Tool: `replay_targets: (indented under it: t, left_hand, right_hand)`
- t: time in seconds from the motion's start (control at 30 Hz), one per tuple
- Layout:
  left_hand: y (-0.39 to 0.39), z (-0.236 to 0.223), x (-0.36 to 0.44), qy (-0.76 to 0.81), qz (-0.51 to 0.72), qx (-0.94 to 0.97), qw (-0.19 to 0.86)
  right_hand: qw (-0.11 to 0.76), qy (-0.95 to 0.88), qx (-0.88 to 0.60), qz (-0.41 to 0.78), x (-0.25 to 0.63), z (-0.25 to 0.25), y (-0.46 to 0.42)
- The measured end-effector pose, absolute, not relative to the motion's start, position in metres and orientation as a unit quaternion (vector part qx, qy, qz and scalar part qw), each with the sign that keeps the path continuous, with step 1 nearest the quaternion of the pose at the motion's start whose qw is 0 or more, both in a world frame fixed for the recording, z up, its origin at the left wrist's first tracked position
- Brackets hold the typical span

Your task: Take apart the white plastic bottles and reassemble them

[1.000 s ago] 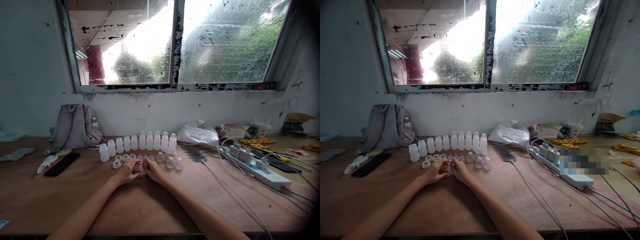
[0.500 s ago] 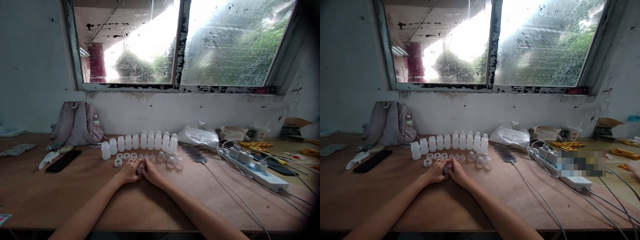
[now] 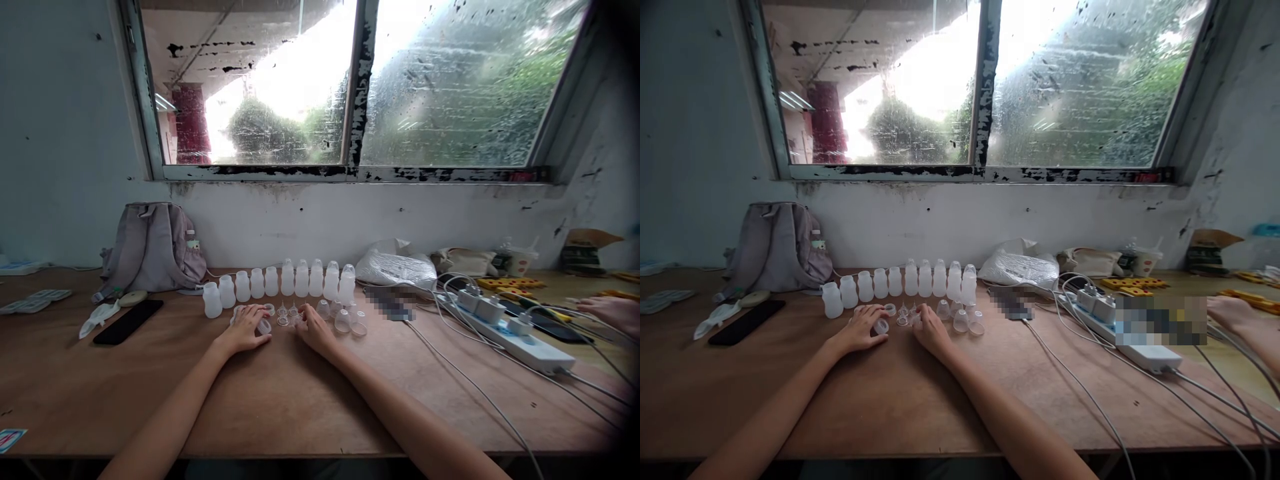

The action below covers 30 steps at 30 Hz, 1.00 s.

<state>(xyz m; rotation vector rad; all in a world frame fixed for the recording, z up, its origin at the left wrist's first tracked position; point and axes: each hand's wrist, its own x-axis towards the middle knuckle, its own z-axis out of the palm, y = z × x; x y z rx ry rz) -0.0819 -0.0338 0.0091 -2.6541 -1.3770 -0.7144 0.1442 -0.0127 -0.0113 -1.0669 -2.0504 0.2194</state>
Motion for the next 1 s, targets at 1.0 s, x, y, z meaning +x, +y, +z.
replay_targets:
  t: [1.0]
  left_hand:
    - [0.002,-0.013,-0.121,-0.537,-0.249,-0.806,0.018]
  right_hand:
    - [0.353,-0.806,-0.472,0.056,0.148,-0.021,0.009]
